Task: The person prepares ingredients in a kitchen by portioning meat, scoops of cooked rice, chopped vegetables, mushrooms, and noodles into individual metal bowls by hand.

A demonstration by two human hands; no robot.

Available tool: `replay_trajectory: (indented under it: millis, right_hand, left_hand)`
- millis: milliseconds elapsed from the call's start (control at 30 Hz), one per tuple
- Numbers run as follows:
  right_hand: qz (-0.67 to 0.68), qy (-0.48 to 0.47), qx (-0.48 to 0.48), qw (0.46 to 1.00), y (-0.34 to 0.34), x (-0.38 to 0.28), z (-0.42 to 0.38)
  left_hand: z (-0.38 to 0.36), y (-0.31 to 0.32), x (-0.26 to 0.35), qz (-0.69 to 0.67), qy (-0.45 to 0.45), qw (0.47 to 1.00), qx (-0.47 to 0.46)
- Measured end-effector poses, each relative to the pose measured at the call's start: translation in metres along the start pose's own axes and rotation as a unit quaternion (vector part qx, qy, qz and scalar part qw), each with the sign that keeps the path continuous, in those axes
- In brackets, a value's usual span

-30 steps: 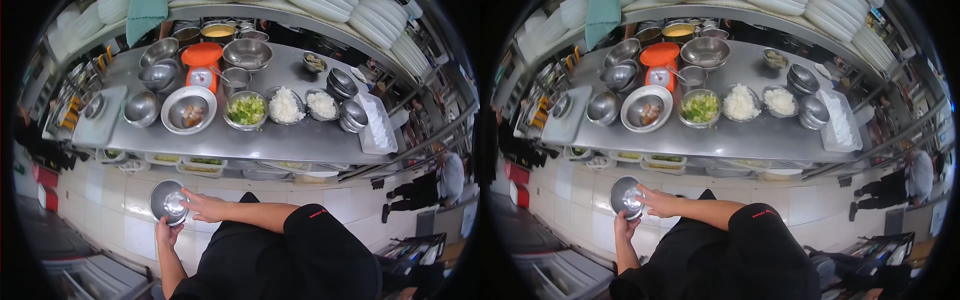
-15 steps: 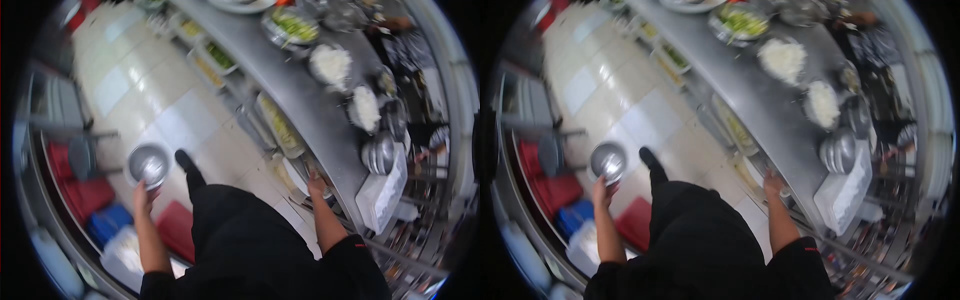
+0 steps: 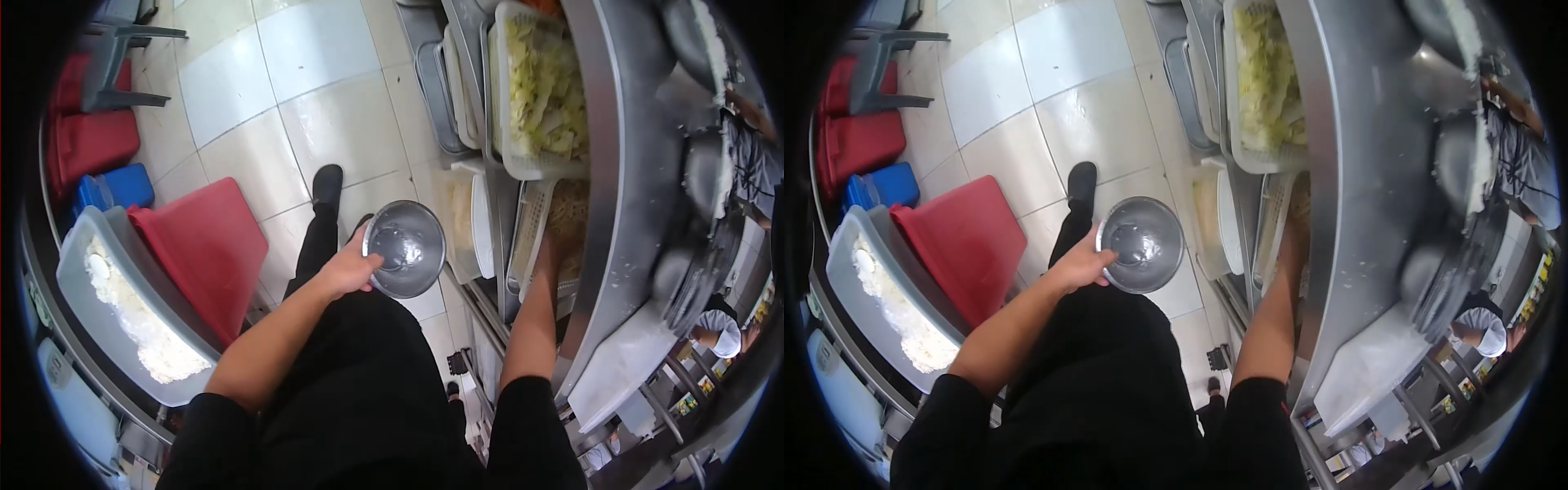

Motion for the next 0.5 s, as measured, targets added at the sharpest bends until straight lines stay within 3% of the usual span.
replay_trajectory:
  millis: [133,167,233,300,500]
  right_hand:
    - [0.019,-0.042,0.011,0.999,0.013,-0.011,0.017]
    - [0.016,-0.051,0.022,0.998,0.01,-0.003,0.014]
    - [0.006,-0.053,0.032,0.998,0.014,0.021,-0.005]
    - [0.014,-0.04,0.008,0.999,0.026,0.048,-0.033]
    - [0.065,0.014,-0.035,0.997,0.014,0.081,-0.08]
  left_hand:
    - [0.016,-0.02,-0.026,0.073,0.025,0.997,0.016]
    - [0.018,-0.021,-0.034,0.086,0.023,0.996,0.025]
    - [0.022,-0.013,-0.029,0.138,0.106,0.985,0.022]
    - [0.032,0.011,-0.019,0.133,0.115,0.984,-0.004]
    - [0.026,0.099,0.01,0.089,-0.045,0.989,-0.113]
Point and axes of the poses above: each hand's wrist, its own z-axis towards the middle knuckle, its own y-axis out of the palm, x = y × z, the point moved 5 cm from there along z, towards the middle knuckle, and after that the axes turned 10 degrees about -z, right-handed, at the moved point
